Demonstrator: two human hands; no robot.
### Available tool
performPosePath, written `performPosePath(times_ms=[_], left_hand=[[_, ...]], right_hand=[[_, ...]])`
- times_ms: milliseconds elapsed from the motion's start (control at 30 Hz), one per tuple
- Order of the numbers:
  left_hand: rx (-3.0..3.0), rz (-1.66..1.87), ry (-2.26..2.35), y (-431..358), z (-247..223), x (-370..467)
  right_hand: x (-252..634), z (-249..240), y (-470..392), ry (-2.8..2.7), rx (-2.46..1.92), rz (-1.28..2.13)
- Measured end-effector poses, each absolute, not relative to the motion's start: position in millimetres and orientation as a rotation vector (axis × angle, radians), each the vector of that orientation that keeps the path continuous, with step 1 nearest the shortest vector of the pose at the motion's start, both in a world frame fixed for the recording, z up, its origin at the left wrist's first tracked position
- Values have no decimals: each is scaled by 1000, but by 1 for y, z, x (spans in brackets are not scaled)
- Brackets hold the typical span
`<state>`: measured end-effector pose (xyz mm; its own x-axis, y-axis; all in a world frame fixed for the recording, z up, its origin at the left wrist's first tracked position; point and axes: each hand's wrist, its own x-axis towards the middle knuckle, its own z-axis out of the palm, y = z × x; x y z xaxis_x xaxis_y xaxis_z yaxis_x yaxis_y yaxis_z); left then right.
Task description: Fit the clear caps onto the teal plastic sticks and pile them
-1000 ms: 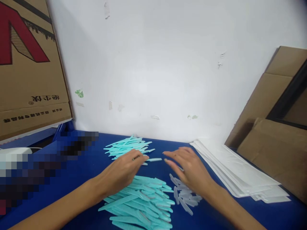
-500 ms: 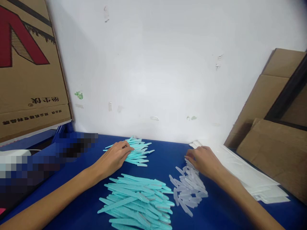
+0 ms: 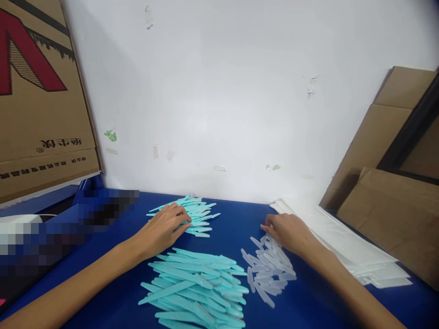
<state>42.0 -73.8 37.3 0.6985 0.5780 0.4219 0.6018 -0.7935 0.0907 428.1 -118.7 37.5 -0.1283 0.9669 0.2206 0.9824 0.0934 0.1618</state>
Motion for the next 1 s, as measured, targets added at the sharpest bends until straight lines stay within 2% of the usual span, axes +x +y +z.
performPosePath(times_ms=[300, 433, 667, 833, 1000], left_hand=[[-3323, -595, -1005, -109, 55, 57], [-3344, -544, -1074, -112, 57, 59], [-3379, -501, -1227, -109, 48, 61], [-3338, -539, -1273, -111, 47, 63], [-3274, -599, -1278, -114, 49, 64]], right_hand=[[424, 37, -117, -2295, -1870, -446], [420, 43, -117, -2281, -1775, -473], [382, 36, -132, -2308, -1260, -371], [361, 36, -146, -2292, -1189, -180], [354, 42, -154, -2228, -1101, -205]])
